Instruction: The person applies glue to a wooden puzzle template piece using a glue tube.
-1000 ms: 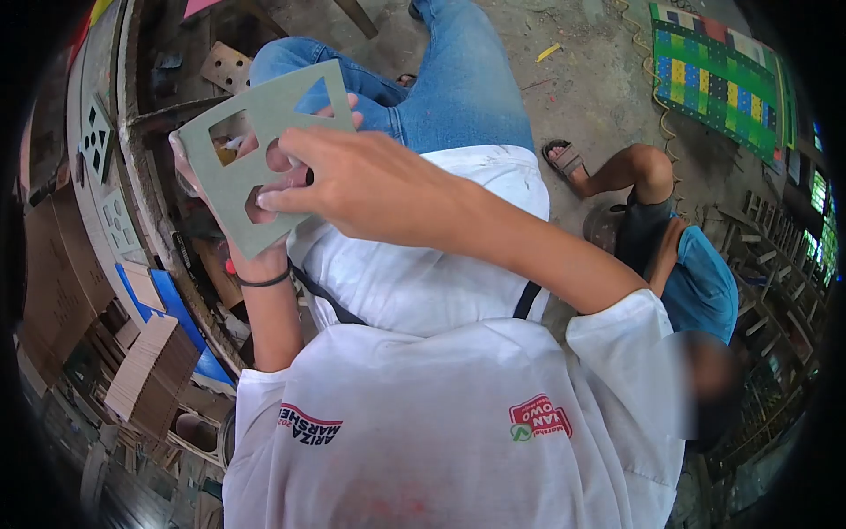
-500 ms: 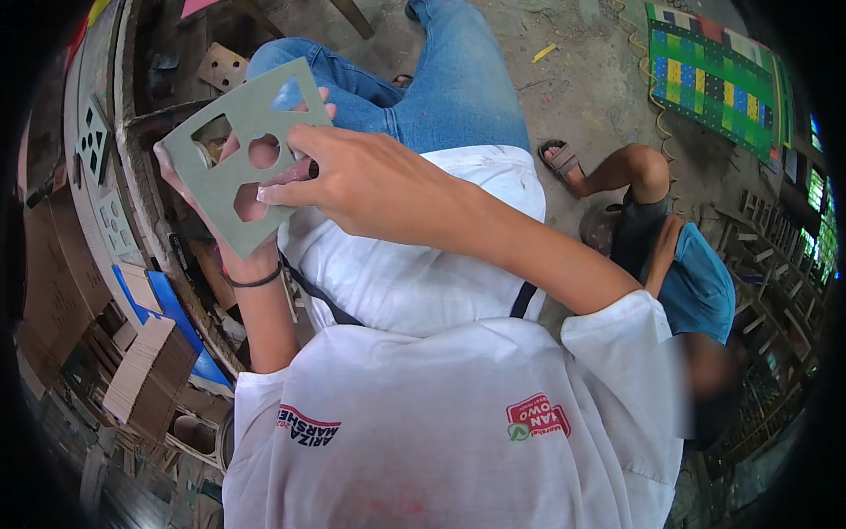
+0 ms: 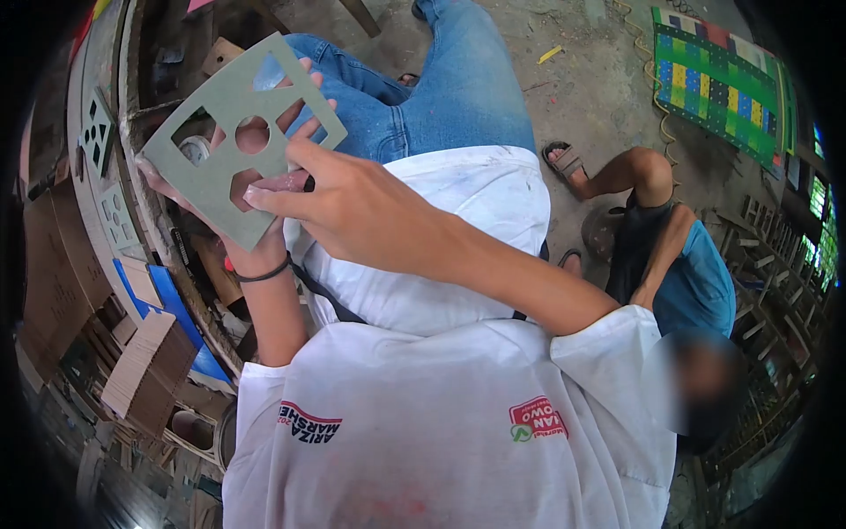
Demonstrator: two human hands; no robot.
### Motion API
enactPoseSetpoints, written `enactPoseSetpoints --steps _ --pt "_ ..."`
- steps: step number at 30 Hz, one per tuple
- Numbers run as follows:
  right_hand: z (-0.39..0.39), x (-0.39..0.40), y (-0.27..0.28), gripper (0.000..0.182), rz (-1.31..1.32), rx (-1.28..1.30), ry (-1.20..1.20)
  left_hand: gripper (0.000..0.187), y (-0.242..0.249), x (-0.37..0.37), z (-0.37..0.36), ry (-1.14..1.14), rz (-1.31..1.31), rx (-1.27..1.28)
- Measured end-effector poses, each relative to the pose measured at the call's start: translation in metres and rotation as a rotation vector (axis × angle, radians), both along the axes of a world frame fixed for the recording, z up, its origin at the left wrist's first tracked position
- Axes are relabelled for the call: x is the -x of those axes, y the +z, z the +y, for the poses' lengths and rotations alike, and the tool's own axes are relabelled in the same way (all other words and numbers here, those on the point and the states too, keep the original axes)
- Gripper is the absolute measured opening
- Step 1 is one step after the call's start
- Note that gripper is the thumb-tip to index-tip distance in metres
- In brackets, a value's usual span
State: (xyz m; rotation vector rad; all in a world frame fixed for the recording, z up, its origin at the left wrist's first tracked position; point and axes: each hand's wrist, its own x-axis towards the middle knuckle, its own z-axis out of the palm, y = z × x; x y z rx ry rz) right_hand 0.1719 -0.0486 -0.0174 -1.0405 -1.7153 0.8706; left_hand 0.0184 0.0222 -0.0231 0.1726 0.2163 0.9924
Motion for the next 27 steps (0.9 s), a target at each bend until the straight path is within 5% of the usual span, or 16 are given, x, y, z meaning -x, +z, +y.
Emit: enactPoseSetpoints --steps 4,6,10,13,17,19,22,27 --pt "-0.004 0.002 -0.001 0.061 0.011 0.072 0.008 0.113 0.011 -0.011 -0.003 0.074 0.227 0.005" --pt "-0.004 0.005 -0.002 0.062 0.029 0.07 -0.019 0.115 0.016 -0.029 -0.011 0.181 0.587 -0.037" --pt "-0.01 0.009 0.009 0.053 0.087 0.14 -0.004 0.123 0.009 -0.005 0.005 0.132 0.385 -0.01" --pt "-0.008 0.012 0.012 0.044 0.153 0.178 -0.011 0.124 -0.002 -0.004 0.0 0.171 -0.009 -0.072" --pt "-0.013 0.013 0.018 0.041 0.239 0.331 0.009 0.126 -0.005 -0.01 -0.001 0.309 0.033 -0.268" --pt "-0.008 0.012 0.022 0.041 0.284 0.38 -0.001 0.126 0.01 -0.033 -0.008 0.506 0.751 -0.282" --pt "-0.01 0.01 0.028 0.041 0.382 0.518 0.025 0.125 -0.003 -0.014 0.002 0.496 0.857 -0.47" --pt "-0.007 0.008 0.027 0.045 0.471 0.687 0.071 0.124 -0.004 -0.021 -0.005 0.654 0.862 -0.42"
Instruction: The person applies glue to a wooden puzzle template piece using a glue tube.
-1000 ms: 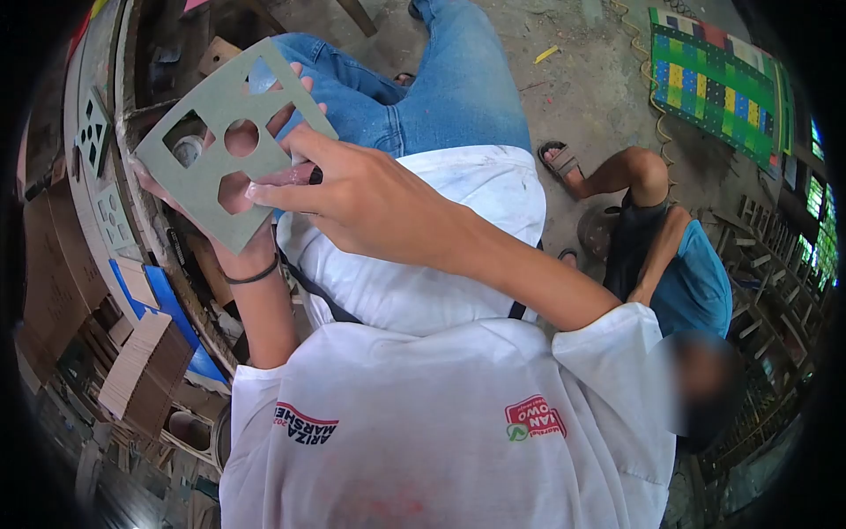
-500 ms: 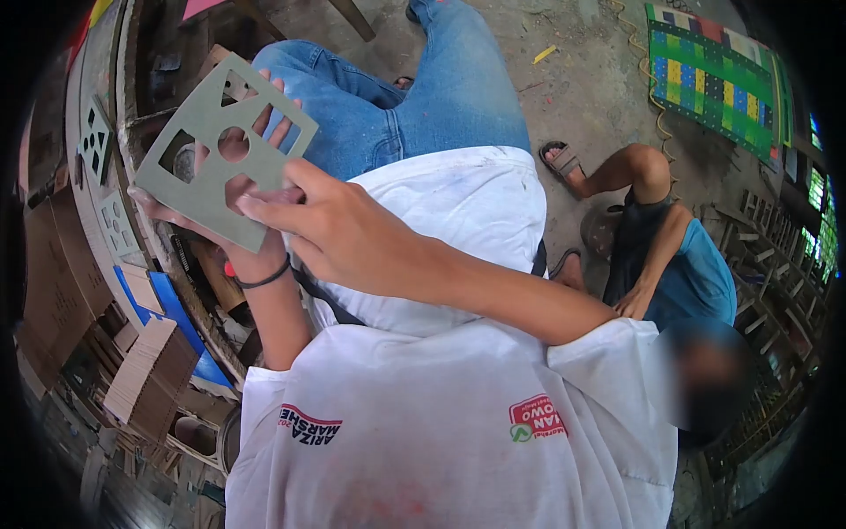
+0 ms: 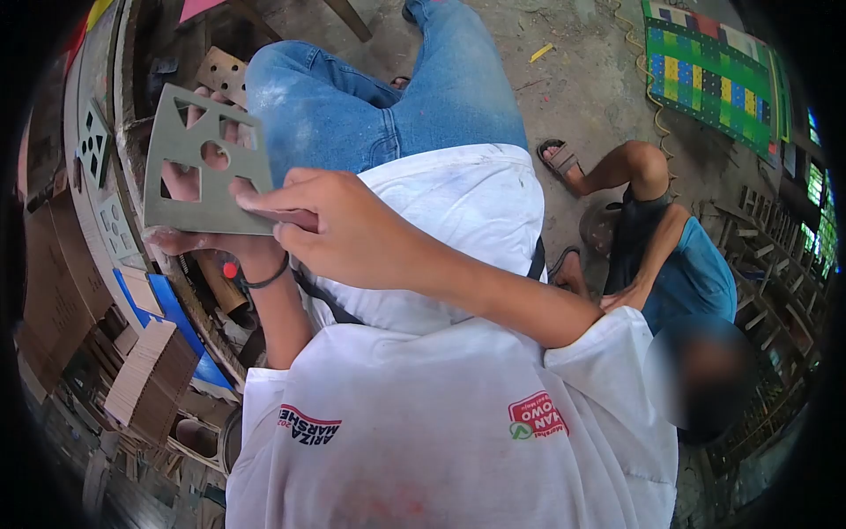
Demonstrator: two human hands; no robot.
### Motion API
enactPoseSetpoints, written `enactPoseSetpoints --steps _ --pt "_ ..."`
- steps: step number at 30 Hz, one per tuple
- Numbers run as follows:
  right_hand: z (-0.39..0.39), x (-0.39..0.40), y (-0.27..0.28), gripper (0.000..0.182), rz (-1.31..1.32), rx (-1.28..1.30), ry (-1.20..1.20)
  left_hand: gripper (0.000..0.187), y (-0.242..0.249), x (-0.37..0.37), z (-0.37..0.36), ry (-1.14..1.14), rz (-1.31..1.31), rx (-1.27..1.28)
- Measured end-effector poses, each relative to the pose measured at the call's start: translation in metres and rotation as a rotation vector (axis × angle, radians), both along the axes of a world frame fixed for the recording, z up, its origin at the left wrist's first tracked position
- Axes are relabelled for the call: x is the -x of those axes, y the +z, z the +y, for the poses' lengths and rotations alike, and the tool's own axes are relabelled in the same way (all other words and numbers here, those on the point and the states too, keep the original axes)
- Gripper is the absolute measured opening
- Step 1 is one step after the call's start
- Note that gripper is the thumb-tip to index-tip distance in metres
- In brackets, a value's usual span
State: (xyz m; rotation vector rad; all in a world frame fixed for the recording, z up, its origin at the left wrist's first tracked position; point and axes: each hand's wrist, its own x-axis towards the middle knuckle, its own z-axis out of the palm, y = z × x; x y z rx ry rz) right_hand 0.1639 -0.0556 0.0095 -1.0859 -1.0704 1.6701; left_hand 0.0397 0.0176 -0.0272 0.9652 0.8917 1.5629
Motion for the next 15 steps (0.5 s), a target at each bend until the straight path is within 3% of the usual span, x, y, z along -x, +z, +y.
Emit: enactPoseSetpoints --steps 5,11,15 --pt "0.005 -0.006 0.001 0.041 0.034 0.01 -0.029 0.118 -0.008 -0.004 -0.003 0.052 0.167 -0.08" --pt "0.0 0.004 -0.003 0.049 -0.141 -0.177 -0.128 0.12 0.0 -0.005 -0.006 -0.028 -0.079 0.067" --pt "-0.004 0.012 -0.011 0.039 -0.271 -0.392 -0.18 0.124 0.002 0.002 -0.009 -0.062 -0.184 0.168"
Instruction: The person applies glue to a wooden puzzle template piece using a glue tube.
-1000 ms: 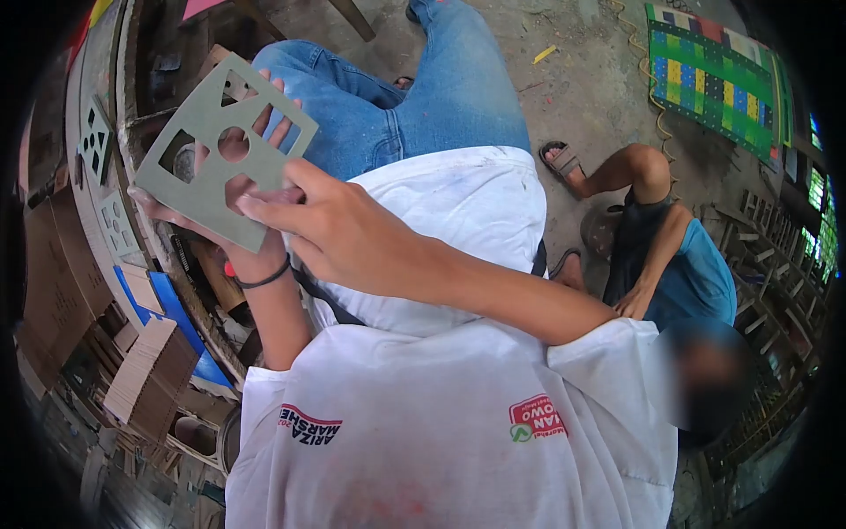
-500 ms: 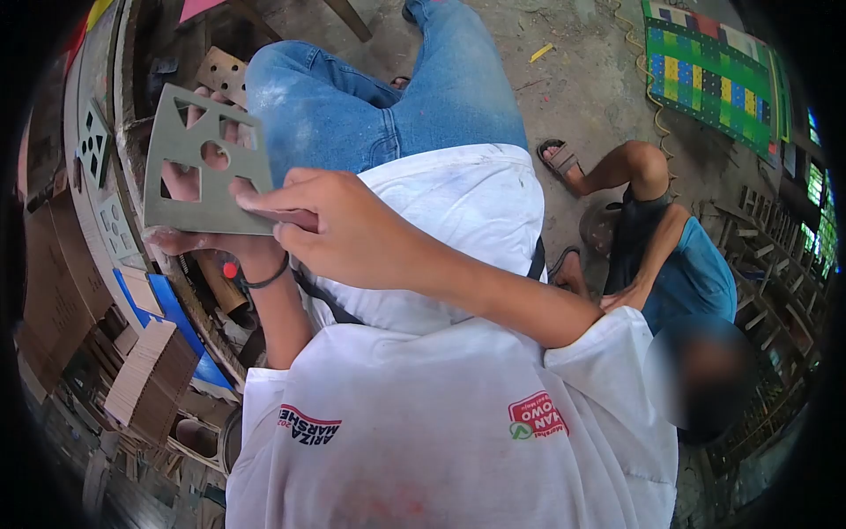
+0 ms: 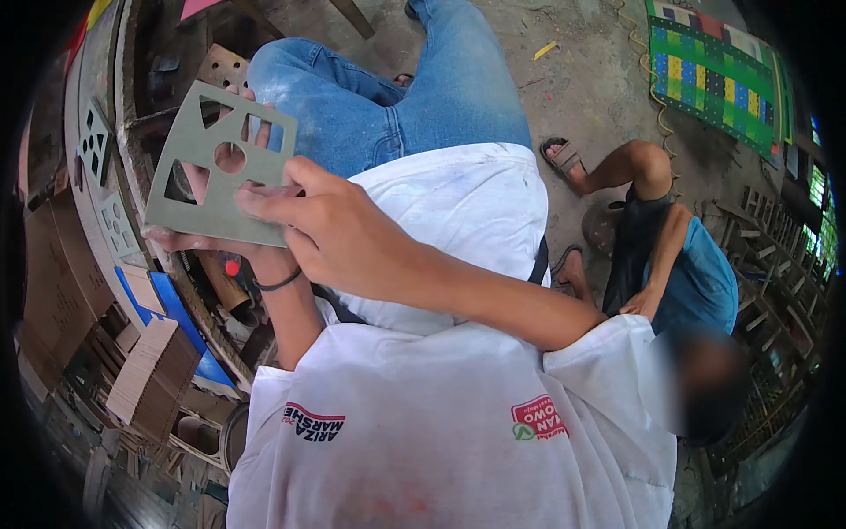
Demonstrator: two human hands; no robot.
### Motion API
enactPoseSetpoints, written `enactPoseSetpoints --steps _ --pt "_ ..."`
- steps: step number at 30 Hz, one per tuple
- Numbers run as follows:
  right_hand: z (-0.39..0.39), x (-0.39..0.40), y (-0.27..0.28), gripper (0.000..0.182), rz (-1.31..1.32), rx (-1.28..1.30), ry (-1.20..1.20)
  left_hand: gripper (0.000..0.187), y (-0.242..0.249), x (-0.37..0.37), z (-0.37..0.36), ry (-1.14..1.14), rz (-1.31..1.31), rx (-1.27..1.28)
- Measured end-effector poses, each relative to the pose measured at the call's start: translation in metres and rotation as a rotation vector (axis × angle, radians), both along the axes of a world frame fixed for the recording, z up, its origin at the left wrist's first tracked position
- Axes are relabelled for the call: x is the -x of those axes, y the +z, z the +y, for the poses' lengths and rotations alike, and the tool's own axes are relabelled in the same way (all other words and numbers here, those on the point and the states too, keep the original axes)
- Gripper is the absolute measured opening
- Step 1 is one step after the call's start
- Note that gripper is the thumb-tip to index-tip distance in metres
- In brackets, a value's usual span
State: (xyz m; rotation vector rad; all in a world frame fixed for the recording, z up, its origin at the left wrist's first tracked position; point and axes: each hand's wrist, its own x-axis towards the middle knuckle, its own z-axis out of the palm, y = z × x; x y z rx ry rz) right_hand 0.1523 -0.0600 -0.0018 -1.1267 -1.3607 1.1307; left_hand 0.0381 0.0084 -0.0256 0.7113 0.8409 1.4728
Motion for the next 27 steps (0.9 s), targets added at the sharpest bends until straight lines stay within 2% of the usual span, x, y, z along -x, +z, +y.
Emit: enactPoseSetpoints --steps 3,5,7,8,9,12,14,16,17,22,24,25,26,27 --pt "-0.001 -0.006 0.001 0.039 -0.108 0.112 0.079 0.123 -0.014 0.013 -0.003 -0.084 -0.077 0.014" --pt "0.0 -0.005 0.007 0.039 -0.06 0.063 0.052 0.123 -0.029 0.021 -0.002 -0.224 -0.627 -0.107" --pt "-0.002 -0.005 0.006 0.039 -0.019 0.016 0.029 0.124 -0.024 0.017 -0.001 -0.228 -0.627 -0.09" --pt "-0.005 -0.002 0.0 0.044 -0.082 0.048 0.073 0.124 -0.02 0.016 0.0 -0.233 -0.62 -0.075" --pt "0.001 -0.002 -0.001 0.05 -0.148 0.066 0.118 0.124 -0.007 0.003 0.001 -0.076 -0.037 0.011" --pt "0.009 -0.013 0.008 0.05 -0.094 -0.004 0.054 0.125 -0.014 0.009 0.0 -0.1 -0.04 -0.012" --pt "0.005 -0.011 0.006 0.049 -0.073 -0.025 0.1 0.123 -0.02 0.01 0.0 -0.088 -0.109 -0.079" --pt "0.01 -0.016 0.0 0.036 -0.168 0.083 0.246 0.12 -0.012 0.007 -0.001 -0.065 -0.035 0.072" --pt "0.017 -0.024 -0.008 0.035 -0.136 0.075 0.314 0.118 -0.024 0.013 -0.003 -0.141 -0.082 0.045" --pt "0.023 -0.043 0.003 0.034 -0.016 0.253 0.29 0.118 -0.022 0.013 -0.002 -0.093 -0.244 0.078" --pt "0.015 -0.033 0.004 0.031 0.072 0.249 0.214 0.117 -0.032 0.022 0.002 -0.264 -0.698 -0.006" --pt "0.01 -0.026 0.005 0.031 0.074 0.246 0.212 0.112 -0.026 0.018 0.001 -0.242 -0.553 0.016" --pt "0.006 -0.016 0.005 0.032 0.023 0.19 0.172 0.112 -0.026 0.016 0.001 -0.246 -0.554 0.017" --pt "0.004 -0.011 0.006 0.033 -0.031 0.135 0.134 0.107 -0.026 0.013 0.0 -0.155 -0.287 0.059"
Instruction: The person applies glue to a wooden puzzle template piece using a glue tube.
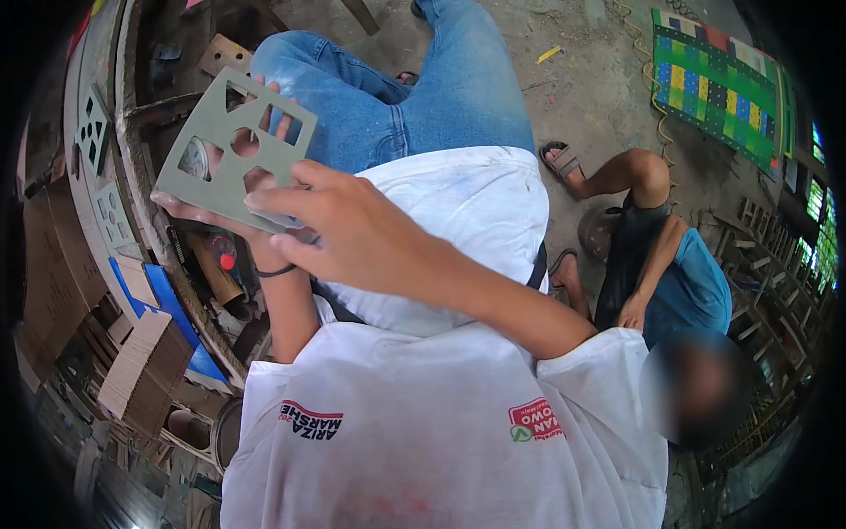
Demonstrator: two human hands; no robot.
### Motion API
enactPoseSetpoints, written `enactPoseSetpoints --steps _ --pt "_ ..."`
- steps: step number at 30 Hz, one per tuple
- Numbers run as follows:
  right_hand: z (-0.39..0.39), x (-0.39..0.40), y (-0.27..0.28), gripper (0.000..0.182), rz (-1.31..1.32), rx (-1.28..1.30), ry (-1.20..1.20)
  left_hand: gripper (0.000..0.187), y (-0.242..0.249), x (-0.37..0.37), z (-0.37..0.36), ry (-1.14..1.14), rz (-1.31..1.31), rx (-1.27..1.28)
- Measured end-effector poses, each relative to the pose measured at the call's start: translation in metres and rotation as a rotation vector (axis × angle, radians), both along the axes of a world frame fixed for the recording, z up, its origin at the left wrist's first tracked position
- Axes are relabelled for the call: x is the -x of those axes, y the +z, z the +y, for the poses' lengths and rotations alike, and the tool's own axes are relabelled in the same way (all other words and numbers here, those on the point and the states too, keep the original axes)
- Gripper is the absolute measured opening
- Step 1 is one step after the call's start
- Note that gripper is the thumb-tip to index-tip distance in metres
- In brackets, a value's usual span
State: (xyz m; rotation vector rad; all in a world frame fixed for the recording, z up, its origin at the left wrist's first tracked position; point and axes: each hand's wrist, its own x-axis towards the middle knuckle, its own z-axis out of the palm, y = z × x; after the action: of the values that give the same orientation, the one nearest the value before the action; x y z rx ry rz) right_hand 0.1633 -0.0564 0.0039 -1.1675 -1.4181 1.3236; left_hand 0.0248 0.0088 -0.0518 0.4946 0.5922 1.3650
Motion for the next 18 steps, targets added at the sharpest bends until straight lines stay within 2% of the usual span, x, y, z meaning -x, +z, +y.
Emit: enactPoseSetpoints --steps 1,2,3,5,7,10,11,12,13,14,15,16,17,18 --pt "0.0 0.001 0.002 0.033 -0.004 0.0 -0.002 0.103 0.0 -0.002 0.0 0.078 0.271 0.03" --pt "0.001 0.002 0.003 0.036 -0.124 -0.011 -0.037 0.103 0.001 -0.004 0.001 0.078 0.268 0.029" --pt "0.001 0.003 0.005 0.039 -0.242 -0.023 -0.071 0.097 0.004 -0.005 0.003 0.096 0.395 0.081" --pt "0.004 0.003 -0.003 0.039 -0.203 -0.033 -0.11 0.085 0.01 -0.007 0.007 0.136 0.649 0.183" --pt "0.006 0.001 -0.011 0.04 -0.167 -0.039 -0.147 0.083 0.015 -0.013 0.007 0.157 0.693 0.179" --pt "0.008 -0.008 -0.015 0.04 -0.145 -0.076 -0.206 0.076 0.016 -0.015 0.015 0.182 0.606 0.072" --pt "0.008 -0.01 -0.014 0.038 0.019 0.017 -0.238 0.076 0.016 -0.008 0.018 0.183 0.604 0.072" --pt "0.009 -0.012 -0.014 0.035 0.185 0.108 -0.27 0.074 0.016 0.001 0.02 0.073 0.66 0.075" --pt "0.01 -0.017 -0.014 0.035 0.184 0.106 -0.27 0.072 0.016 0.011 0.022 -0.037 0.715 0.078" --pt "0.012 -0.025 -0.015 0.034 0.501 0.32 -0.275 0.062 0.014 0.022 0.024 -0.098 0.538 0.09" --pt "0.014 -0.032 -0.016 0.033 0.819 0.533 -0.273 0.072 0.026 0.022 0.021 -0.106 0.473 0.116" --pt "0.015 -0.037 -0.019 0.033 0.936 0.557 -0.258 0.078 0.019 0.031 0.02 -0.115 0.339 0.116" --pt "0.013 -0.039 -0.02 0.033 0.933 0.553 -0.258 0.084 0.011 0.04 0.018 -0.123 0.204 0.116" --pt "0.01 -0.04 -0.022 0.032 1.014 0.62 -0.218 0.084 0.01 0.038 0.014 -0.123 0.202 0.115"
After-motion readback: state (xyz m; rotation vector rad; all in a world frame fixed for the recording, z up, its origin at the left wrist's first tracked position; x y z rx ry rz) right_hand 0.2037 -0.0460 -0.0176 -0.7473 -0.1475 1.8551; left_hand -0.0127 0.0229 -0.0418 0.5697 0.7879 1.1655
